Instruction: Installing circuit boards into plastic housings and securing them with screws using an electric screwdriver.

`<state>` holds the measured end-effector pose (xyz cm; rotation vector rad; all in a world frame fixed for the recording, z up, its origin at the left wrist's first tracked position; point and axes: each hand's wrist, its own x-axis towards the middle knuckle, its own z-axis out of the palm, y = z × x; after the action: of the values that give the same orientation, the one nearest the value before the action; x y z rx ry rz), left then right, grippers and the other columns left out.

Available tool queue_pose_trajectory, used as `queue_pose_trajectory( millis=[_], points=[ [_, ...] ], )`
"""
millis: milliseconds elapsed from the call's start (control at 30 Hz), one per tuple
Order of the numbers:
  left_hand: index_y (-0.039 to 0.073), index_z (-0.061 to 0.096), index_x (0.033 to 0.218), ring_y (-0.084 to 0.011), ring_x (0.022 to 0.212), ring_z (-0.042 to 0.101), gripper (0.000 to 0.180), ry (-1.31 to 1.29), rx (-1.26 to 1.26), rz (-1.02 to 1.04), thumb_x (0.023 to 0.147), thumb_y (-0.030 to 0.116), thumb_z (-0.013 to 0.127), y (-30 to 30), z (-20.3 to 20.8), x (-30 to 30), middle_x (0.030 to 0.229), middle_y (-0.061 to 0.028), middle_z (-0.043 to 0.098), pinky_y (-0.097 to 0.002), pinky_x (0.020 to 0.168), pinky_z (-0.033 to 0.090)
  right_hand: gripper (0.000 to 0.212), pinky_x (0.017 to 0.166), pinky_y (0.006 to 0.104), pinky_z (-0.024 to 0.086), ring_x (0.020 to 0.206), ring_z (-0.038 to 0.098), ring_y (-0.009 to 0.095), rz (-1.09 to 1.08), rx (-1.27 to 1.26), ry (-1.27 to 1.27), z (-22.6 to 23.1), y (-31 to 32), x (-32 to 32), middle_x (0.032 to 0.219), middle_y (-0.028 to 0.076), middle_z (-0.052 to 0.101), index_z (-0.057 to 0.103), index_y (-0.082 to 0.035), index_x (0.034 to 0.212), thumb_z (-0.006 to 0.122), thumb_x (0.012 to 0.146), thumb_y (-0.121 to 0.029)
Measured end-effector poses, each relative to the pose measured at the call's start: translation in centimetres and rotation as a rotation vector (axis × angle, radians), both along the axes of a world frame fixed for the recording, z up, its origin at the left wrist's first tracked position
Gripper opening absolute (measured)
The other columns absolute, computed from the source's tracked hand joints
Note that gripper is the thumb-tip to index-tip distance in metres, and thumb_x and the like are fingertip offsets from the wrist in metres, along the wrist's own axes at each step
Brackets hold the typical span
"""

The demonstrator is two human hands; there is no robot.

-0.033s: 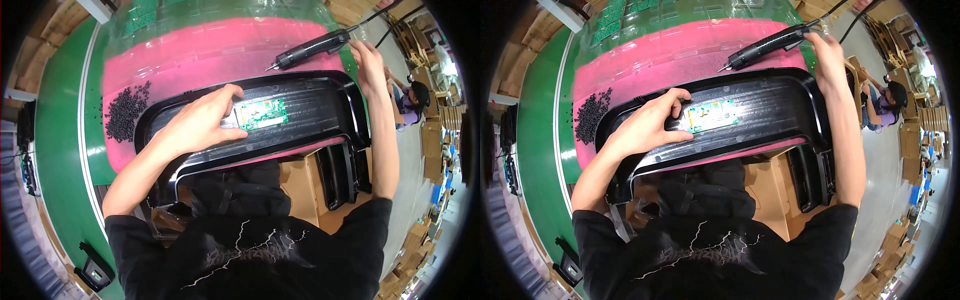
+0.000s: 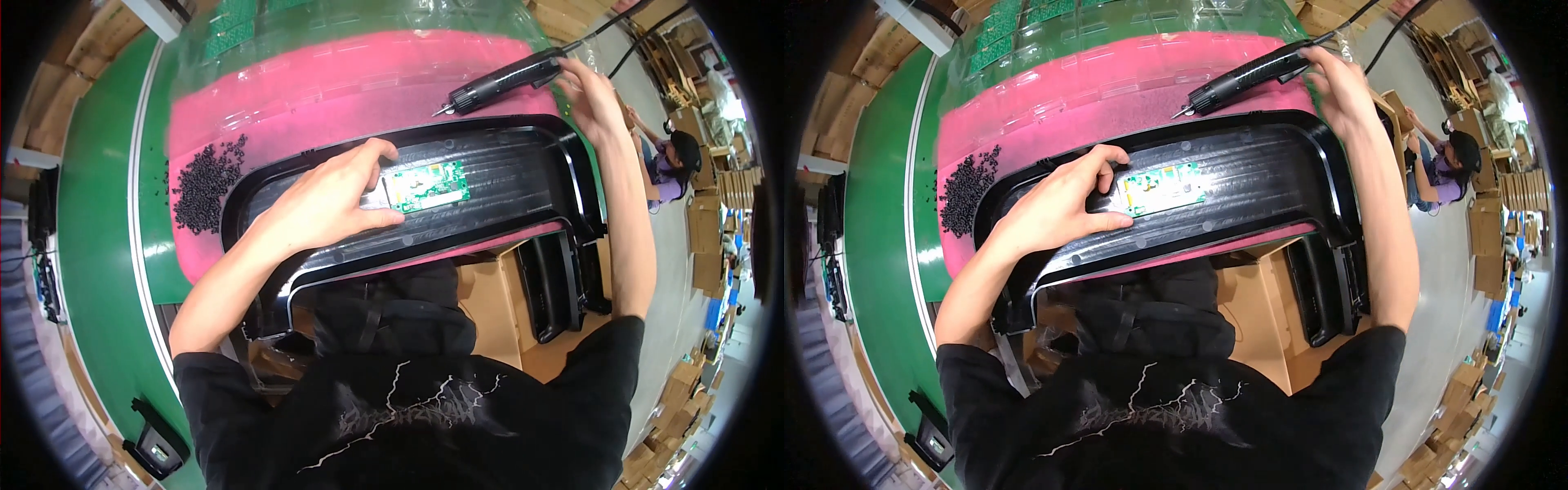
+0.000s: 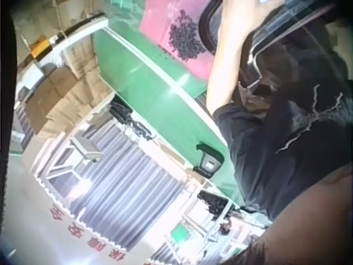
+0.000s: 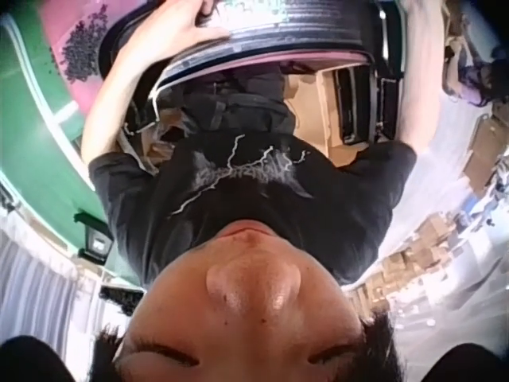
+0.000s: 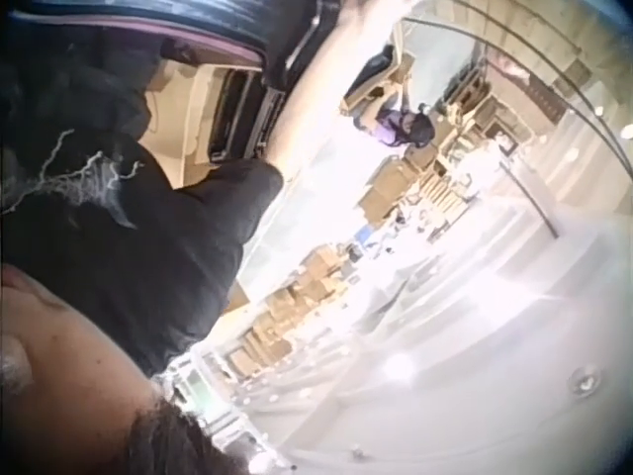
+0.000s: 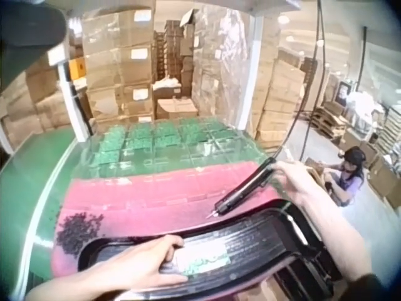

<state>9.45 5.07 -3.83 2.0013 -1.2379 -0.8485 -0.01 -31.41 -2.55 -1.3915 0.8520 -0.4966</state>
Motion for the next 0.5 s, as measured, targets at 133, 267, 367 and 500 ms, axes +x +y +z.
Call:
queue_pose_trajectory(
  millis=[133,267,367,500],
  points=[
    [0.004,0.045,0.116,-0.0191,0.075,0.05,0.053,0.031,-0.025,0.016,0.074,0.019,0.074,1.1,-0.6,0.5,0.08,-0.0069,0.046,-0.0314,0.071,0.044,0.019,0.067,0.0381,0.05,0.077,0.06,0.02,0.012,0.097,0.0,-0.1,4.4,4.6,0.084,0.007,0.062,0.057,0.0,0.095,0.063,0.085,-0.015],
    [0.003,0.048,0.113,-0.0156,0.071,0.048,0.045,0.056,-0.105,0.029,0.077,0.017,0.071,1.3,-0.2,-0.1,0.078,-0.0053,0.046,-0.0292,0.066,0.043,0.028,0.078,0.0381,0.051,0.089,0.062,0.024,0.219,-0.014,-0.616,-1.2,8.8,6.4,0.096,0.012,0.062,0.053,0.001,0.103,0.062,0.087,-0.02],
    [0.003,0.049,0.111,-0.0135,0.068,0.045,0.039,0.087,-0.212,0.029,0.079,0.015,0.069,1.6,-0.1,-0.2,0.076,-0.0037,0.045,-0.0274,0.061,0.042,0.032,0.071,0.0342,0.05,0.078,0.062,0.023,0.316,0.22,-0.555,-0.6,12.7,6.3,0.086,0.011,0.061,0.052,0.001,0.104,0.063,0.087,-0.023],
    [0.002,0.054,0.104,-0.0106,0.065,0.054,0.029,0.107,-0.287,0.13,0.08,0.012,0.069,1.7,0.9,-0.2,0.081,-0.004,0.057,-0.025,0.055,0.045,0.037,0.062,0.0339,0.041,0.058,0.045,0.015,0.198,0.244,-0.765,2.2,14.2,5.1,0.065,0.003,0.045,0.05,-0.006,0.098,0.053,0.088,-0.042]
  ],
)
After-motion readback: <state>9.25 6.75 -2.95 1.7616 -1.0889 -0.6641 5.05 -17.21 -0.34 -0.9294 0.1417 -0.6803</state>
